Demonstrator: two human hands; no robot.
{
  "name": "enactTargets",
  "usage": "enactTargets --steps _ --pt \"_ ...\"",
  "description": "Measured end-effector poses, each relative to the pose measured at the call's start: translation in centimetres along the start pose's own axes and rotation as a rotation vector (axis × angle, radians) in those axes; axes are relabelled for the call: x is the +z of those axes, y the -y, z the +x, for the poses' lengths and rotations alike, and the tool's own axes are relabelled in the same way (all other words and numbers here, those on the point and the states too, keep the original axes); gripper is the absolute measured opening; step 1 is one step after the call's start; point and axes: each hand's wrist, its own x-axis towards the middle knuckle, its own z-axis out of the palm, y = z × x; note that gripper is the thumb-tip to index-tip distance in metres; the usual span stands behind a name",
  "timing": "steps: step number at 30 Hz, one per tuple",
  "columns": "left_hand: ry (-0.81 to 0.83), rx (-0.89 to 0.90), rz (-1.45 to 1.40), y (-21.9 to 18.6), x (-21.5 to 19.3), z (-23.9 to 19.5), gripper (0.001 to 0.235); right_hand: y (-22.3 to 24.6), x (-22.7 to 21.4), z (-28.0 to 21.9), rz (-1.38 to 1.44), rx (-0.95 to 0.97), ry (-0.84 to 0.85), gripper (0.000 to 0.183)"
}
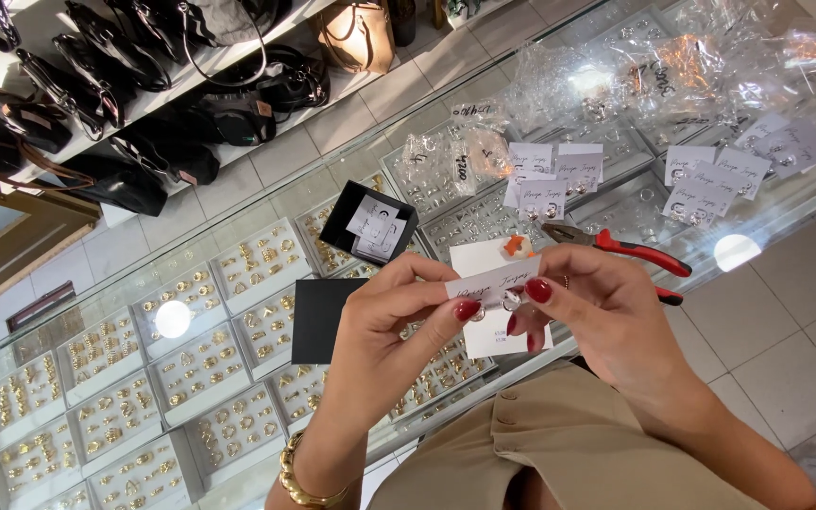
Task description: Attaching price tags to pairs of earrings on a jewelry display counter
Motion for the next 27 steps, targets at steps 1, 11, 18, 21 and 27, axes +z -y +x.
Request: enactTargets --steps 1,11,18,21,27 --pt "-0.041 -0.024 -0.017 0.5 0.1 0.0 0.018 -0.2 -0.2 0.2 0.007 0.023 0.010 0.025" --pt "-0.238 -0.032 -0.014 1.5 1.9 1.0 0.007 -1.1 -0.6 0.5 -0.143 0.062 -0.057 0.026" --pt "-0.321 -0.014 -0.006 1.5 2.4 1.2 0.006 -1.0 -0.5 0.5 -0.199 -0.034 -0.072 0.023" --pt "-0.343 0.082 0.126 1.3 2.5 1.3 0.005 0.1 0.2 0.7 -0.328 0.027 -0.119 0.018" --pt "-0.351 0.141 0.113 1.5 2.5 1.4 0.009 -0.8 -0.2 1.1 -0.285 0.028 -0.080 0.019"
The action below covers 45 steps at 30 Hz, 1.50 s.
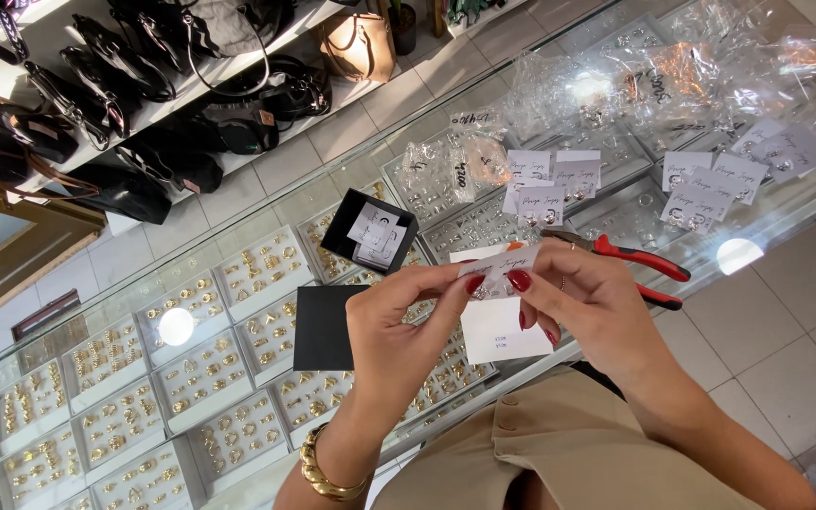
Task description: Attaching price tags to pairs of earrings on a jewelry display counter
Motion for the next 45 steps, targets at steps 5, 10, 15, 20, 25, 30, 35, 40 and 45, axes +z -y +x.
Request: enactTargets --steps 5,10,15,20,25,30,35,40,45 --pt "-0.026 -0.045 -0.094 0.5 0.2 0.0 0.010 -1.3 0.0 0.1 0.099 -0.140 0.010 0.026" --pt "0.052 -0.074 -0.173 -0.1 -0.2 0.0 0.040 -2.9 -0.6 0.3 0.100 -0.195 -0.012 0.028" --pt "0.203 0.133 -0.027 -0.4 -1.2 1.1 0.024 -1.9 -0.6 0.0 0.042 -0.183 -0.029 0.025" --pt "0.306 0.149 -0.029 -0.7 -2.1 1.5 0.026 -0.6 -0.2 0.0 -0.008 -0.185 -0.030 0.026" --pt "0.265 0.167 -0.011 -0.9 -1.9 1.6 0.024 -1.0 -0.5 -0.2 -0.084 -0.224 0.004 0.026" --pt "0.260 0.187 -0.047 0.0 -1.8 1.5 0.021 -2.3 -1.0 -0.2 -0.030 -0.218 0.017 0.026" --pt "0.249 0.155 -0.093 1.2 -1.3 1.1 0.020 -4.1 -1.3 0.0 0.139 -0.127 0.039 0.025" --pt "0.240 0.141 -0.058 1.6 -1.4 1.1 0.020 -4.1 -1.3 -0.3 0.129 -0.118 0.083 0.016" --pt "0.246 0.165 -0.075 1.1 -1.3 1.2 0.018 -2.3 -0.9 -0.1 0.049 -0.145 0.087 0.014"
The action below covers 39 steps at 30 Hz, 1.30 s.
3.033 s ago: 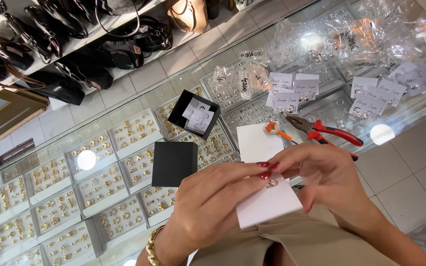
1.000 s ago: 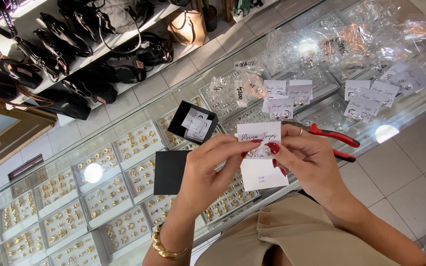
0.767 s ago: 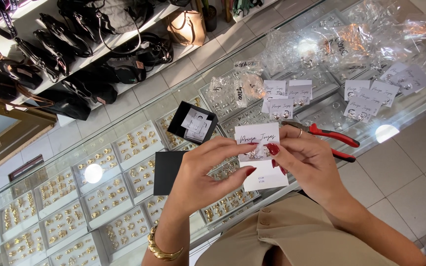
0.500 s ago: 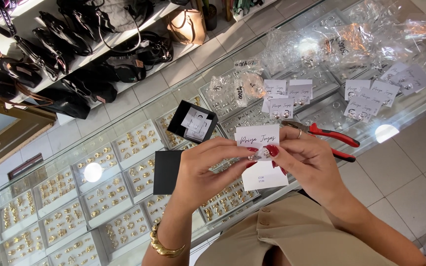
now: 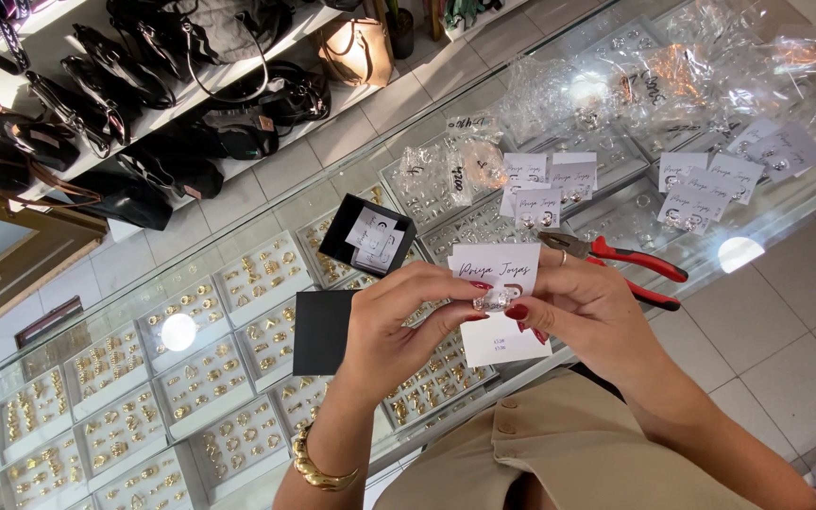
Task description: Attaching price tags to pairs of earrings on a jewelry display counter
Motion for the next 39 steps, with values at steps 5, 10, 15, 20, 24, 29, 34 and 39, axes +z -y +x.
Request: enactTargets --steps 5,10,15,20,24,29,34,39 --pt "0.009 0.038 0.052 0.4 -0.3 0.1 0.019 -0.3 -1.6 0.4 -0.025 0.030 0.089 0.023" --pt "0.037 0.064 0.090 0.6 0.1 0.3 0.021 1.6 -1.4 1.0 -0.028 0.011 0.038 0.017" --pt "0.094 0.056 0.097 0.3 0.0 0.5 0.023 1.0 -1.0 1.0 -0.046 0.043 -0.038 0.014" --pt "0.275 0.148 0.314 0.8 -0.2 0.4 0.041 0.5 -5.9 1.4 -0.272 0.218 -0.095 0.018" --pt "0.204 0.082 0.472 0.4 -1.7 0.3 0.030 -1.5 -13.5 1.2 -0.450 0.215 -0.578 0.013" --pt "0.090 0.004 0.522 0.2 -3.1 0.1 0.016 -5.8 -24.9 -0.9 -0.499 0.110 -1.028 0.013" --pt "0.078 -0.022 0.601 0.4 -3.3 0.0 0.011 -8.1 -29.5 -1.5 -0.382 0.205 -1.168 0.011" --pt "0.115 -0.051 0.588 0.2 -3.1 0.2 0.013 -9.0 -29.6 0.2 -0.474 0.253 -1.186 0.013"
